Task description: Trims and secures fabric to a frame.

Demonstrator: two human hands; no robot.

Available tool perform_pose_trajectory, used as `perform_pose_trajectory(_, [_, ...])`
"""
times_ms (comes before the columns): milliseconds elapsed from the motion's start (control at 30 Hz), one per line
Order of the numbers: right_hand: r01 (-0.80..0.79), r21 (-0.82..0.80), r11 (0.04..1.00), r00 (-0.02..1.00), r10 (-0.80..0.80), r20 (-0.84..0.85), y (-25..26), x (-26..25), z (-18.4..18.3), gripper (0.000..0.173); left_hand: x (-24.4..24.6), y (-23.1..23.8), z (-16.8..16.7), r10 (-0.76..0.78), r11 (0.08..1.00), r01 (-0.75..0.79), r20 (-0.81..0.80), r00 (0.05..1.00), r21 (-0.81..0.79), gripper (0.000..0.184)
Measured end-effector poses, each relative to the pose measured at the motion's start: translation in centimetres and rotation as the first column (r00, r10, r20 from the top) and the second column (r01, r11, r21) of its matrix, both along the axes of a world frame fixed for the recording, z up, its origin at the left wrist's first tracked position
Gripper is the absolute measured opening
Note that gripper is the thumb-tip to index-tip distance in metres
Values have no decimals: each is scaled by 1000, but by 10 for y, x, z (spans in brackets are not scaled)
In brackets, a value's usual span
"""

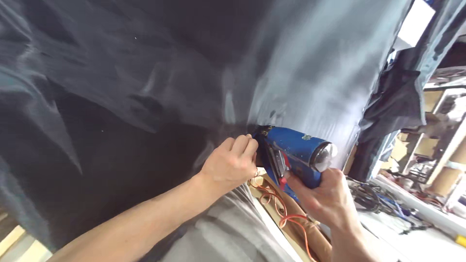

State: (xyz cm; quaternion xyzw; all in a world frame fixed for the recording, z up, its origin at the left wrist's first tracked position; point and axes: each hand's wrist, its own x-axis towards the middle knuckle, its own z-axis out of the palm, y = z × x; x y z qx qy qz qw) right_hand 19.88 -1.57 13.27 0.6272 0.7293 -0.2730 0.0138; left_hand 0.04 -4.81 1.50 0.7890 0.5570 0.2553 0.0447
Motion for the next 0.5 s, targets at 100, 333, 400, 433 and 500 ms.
perform_pose_trajectory(100, [-6, 9, 1000, 996, 6, 94, -5, -2, 4, 20, 0, -5, 0, 16, 999, -16, 22, 1000, -33, 26])
perform_pose_trajectory(333, [-11, 70, 997, 999, 8, 38, -19, -6, 9, 20, -1, -11, -3, 22, 998, -19, 61, 998, -52, 25])
perform_pose_trajectory(400, [-31, 53, 998, 999, 29, 24, -17, -9, 7, 18, 1, -12, -3, 25, 999, -24, 46, 999, -35, 26])
perform_pose_trajectory(433, [-38, 47, 998, 999, 36, 22, -15, -10, 5, 18, 1, -12, -3, 29, 999, -28, 32, 999, -30, 26])
perform_pose_trajectory(500, [-49, 36, 998, 999, 48, 25, -14, -12, 4, 19, 2, -12, -2, 40, 999, -40, 17, 999, -27, 26])
